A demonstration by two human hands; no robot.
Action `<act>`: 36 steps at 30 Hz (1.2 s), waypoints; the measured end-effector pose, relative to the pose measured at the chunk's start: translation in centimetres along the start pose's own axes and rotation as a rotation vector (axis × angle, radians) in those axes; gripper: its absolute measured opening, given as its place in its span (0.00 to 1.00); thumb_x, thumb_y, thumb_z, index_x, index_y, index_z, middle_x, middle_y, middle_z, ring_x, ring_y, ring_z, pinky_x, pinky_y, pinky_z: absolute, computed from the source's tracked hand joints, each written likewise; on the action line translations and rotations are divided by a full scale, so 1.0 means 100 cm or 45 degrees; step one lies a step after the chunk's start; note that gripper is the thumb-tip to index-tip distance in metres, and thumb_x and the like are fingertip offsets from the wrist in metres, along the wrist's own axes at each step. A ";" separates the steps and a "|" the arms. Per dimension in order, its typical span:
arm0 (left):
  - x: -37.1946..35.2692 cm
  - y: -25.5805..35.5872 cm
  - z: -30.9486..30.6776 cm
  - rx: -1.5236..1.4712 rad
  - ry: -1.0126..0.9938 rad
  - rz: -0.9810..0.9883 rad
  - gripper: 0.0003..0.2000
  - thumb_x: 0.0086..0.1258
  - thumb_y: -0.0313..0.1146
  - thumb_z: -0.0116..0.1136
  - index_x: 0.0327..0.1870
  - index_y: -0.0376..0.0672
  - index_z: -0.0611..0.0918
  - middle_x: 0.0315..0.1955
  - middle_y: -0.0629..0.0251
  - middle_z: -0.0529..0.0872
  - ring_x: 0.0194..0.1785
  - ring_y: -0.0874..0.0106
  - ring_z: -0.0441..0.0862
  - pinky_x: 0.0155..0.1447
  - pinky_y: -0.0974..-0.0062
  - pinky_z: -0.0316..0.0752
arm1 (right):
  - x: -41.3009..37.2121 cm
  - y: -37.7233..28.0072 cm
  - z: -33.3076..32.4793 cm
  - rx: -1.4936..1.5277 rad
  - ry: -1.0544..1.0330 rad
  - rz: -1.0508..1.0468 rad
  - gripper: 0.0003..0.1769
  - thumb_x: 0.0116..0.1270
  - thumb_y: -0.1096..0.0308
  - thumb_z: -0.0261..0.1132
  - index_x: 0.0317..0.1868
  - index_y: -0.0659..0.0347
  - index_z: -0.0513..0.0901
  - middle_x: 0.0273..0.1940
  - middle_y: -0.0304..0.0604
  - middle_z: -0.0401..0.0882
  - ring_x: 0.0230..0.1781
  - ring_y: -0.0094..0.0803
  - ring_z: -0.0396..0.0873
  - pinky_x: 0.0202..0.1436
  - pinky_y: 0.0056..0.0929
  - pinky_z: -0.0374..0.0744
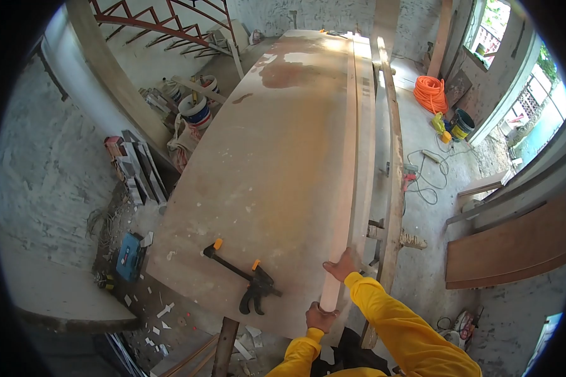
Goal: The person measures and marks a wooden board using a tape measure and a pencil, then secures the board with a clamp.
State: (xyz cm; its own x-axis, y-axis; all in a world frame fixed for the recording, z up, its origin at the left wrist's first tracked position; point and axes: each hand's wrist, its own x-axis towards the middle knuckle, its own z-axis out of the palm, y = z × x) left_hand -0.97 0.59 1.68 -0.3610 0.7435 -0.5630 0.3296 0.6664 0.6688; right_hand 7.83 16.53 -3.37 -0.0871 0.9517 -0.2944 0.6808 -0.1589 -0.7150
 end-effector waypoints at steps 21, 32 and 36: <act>-0.043 -0.065 -0.010 -0.030 0.035 -0.198 0.29 0.39 0.41 0.73 0.39 0.31 0.76 0.37 0.47 0.84 0.44 0.53 0.82 0.49 0.65 0.76 | -0.064 -0.042 0.029 -0.013 -0.259 0.072 0.50 0.48 0.57 0.73 0.55 0.80 0.49 0.40 0.67 0.77 0.43 0.56 0.79 0.50 0.38 0.77; -0.019 -0.097 -0.055 0.246 0.151 -0.093 0.31 0.39 0.43 0.73 0.41 0.31 0.74 0.38 0.44 0.80 0.49 0.48 0.76 0.55 0.61 0.69 | -0.062 -0.091 0.080 -0.084 -0.295 0.293 0.53 0.53 0.58 0.71 0.64 0.76 0.43 0.50 0.71 0.72 0.54 0.61 0.72 0.57 0.41 0.72; -0.044 -0.100 0.008 0.203 0.159 0.315 0.38 0.43 0.40 0.72 0.52 0.27 0.64 0.37 0.44 0.76 0.48 0.46 0.73 0.56 0.58 0.67 | -0.086 -0.031 0.051 0.010 -0.116 0.051 0.50 0.57 0.56 0.68 0.63 0.77 0.44 0.48 0.73 0.72 0.53 0.63 0.71 0.56 0.42 0.72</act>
State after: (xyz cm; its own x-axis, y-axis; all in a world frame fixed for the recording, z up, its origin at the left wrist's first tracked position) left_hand -1.98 -9.29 -2.97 -0.3540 0.8781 -0.3221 0.5499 0.4739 0.6878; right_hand 2.79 7.53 -1.84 -0.1256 0.9169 -0.3789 0.6796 -0.1987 -0.7062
